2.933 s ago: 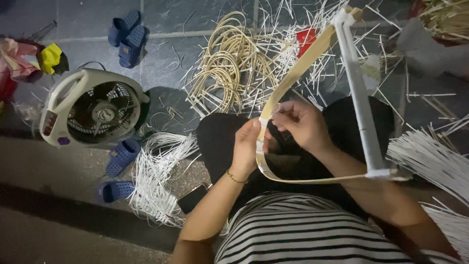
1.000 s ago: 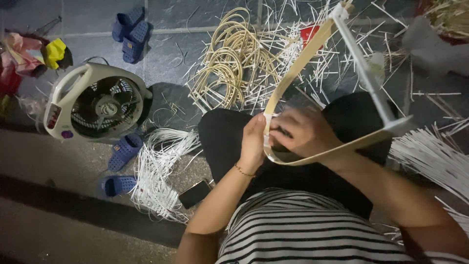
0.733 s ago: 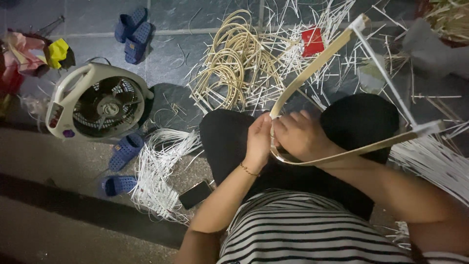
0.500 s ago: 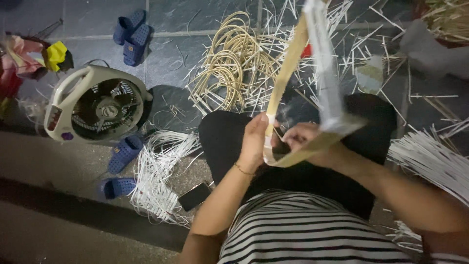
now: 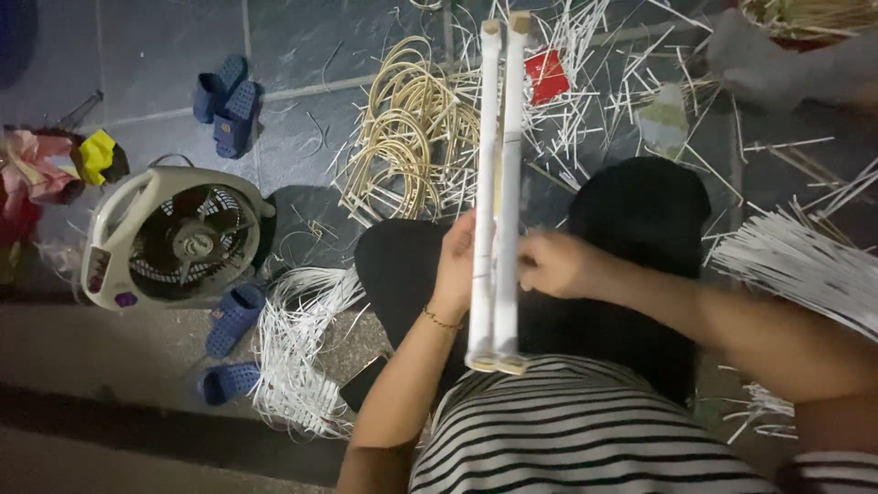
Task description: Binding bamboo or wood strips together using white plastic zip ties to form a curved component.
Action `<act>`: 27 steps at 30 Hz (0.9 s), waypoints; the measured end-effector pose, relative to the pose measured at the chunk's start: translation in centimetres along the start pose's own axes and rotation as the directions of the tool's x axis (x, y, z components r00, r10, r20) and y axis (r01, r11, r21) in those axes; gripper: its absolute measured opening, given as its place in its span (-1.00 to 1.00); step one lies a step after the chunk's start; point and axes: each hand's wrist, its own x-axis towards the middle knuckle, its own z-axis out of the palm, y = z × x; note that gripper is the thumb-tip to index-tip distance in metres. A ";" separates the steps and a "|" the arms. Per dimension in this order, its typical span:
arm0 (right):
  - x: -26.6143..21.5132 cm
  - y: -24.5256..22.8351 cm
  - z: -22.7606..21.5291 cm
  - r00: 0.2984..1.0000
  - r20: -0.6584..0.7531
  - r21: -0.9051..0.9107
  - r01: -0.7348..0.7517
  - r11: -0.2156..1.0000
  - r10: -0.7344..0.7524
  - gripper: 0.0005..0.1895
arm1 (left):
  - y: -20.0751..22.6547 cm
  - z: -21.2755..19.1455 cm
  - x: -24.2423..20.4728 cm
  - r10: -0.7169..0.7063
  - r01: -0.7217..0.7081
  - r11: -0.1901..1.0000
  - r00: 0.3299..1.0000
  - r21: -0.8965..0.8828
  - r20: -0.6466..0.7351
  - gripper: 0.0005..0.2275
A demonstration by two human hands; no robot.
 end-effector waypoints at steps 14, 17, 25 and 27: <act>-2.3 -0.4 1.5 0.995 0.007 -0.161 -0.095 0.982 0.097 -0.84 | -3.0 -1.8 0.5 0.229 -0.153 0.683 0.973 0.714 -0.010 -0.94; -1.2 -1.6 0.2 0.999 -0.011 0.075 -0.032 0.997 0.033 -0.74 | -1.4 -2.8 2.5 0.413 -0.133 0.583 0.898 0.801 -0.151 -0.92; -1.8 1.7 -1.6 0.864 -0.426 0.485 -0.034 0.874 0.270 -0.63 | -2.3 -3.4 1.2 0.413 -0.309 0.878 0.875 0.365 -0.252 -0.72; -2.8 2.6 -2.4 0.918 -0.277 0.556 -0.087 0.826 0.283 -0.58 | 2.6 -2.5 1.0 0.285 -0.022 0.760 0.910 0.649 -0.302 -0.73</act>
